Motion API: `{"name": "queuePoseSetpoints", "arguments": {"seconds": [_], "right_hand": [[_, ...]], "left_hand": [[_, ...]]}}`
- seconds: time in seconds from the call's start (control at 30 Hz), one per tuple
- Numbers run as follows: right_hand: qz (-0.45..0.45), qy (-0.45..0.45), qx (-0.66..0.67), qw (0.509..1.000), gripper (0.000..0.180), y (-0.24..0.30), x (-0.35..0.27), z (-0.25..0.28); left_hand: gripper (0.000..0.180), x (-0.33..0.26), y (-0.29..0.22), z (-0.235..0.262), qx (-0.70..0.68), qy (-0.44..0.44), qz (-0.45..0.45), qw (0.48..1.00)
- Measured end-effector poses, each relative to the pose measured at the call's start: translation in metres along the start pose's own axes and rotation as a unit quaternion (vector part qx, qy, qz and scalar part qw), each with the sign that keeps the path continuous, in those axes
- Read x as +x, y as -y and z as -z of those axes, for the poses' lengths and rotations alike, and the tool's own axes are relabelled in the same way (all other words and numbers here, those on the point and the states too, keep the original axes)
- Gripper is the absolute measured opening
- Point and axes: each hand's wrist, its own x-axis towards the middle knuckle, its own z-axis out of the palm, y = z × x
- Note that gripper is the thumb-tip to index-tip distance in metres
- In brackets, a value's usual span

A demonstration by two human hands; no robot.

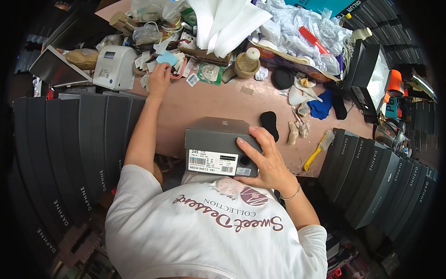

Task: Cleaning and packaging a pair of blue high-heeled shoes into a box.

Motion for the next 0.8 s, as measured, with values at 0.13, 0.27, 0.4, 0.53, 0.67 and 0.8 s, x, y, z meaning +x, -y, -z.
{"name": "queuePoseSetpoints", "arguments": {"seconds": [0.13, 0.27, 0.4, 0.53, 0.67, 0.8], "right_hand": [[-0.002, 0.003, -0.009, 1.000, 0.087, 0.002, -0.001, 0.000], [0.002, -0.001, -0.007, 1.000, 0.088, 0.003, -0.004, -0.002], [0.003, -0.007, -0.015, 1.000, 0.089, 0.003, -0.008, -0.005], [-0.020, -0.012, -0.010, 1.000, 0.090, 0.009, -0.008, -0.006], [0.044, -0.016, -0.046, 0.998, 0.091, 0.020, -0.012, -0.005], [0.184, -0.056, -0.069, 0.979, 0.090, 0.043, -0.029, 0.002]], "left_hand": [[0.017, -0.005, 0.015, -0.006, 0.061, 0.065, 0.080, 0.993], [0.044, -0.019, -0.011, 0.009, 0.007, 0.075, 0.077, 0.994], [0.061, -0.055, -0.044, 0.039, -0.099, 0.049, 0.113, 0.988], [0.062, -0.132, -0.099, 0.045, -0.485, 0.212, 0.465, 0.709], [0.054, -0.144, -0.185, 0.089, -0.709, 0.268, 0.399, 0.516], [0.051, -0.150, -0.192, 0.080, -0.758, 0.121, 0.292, 0.570]]}}
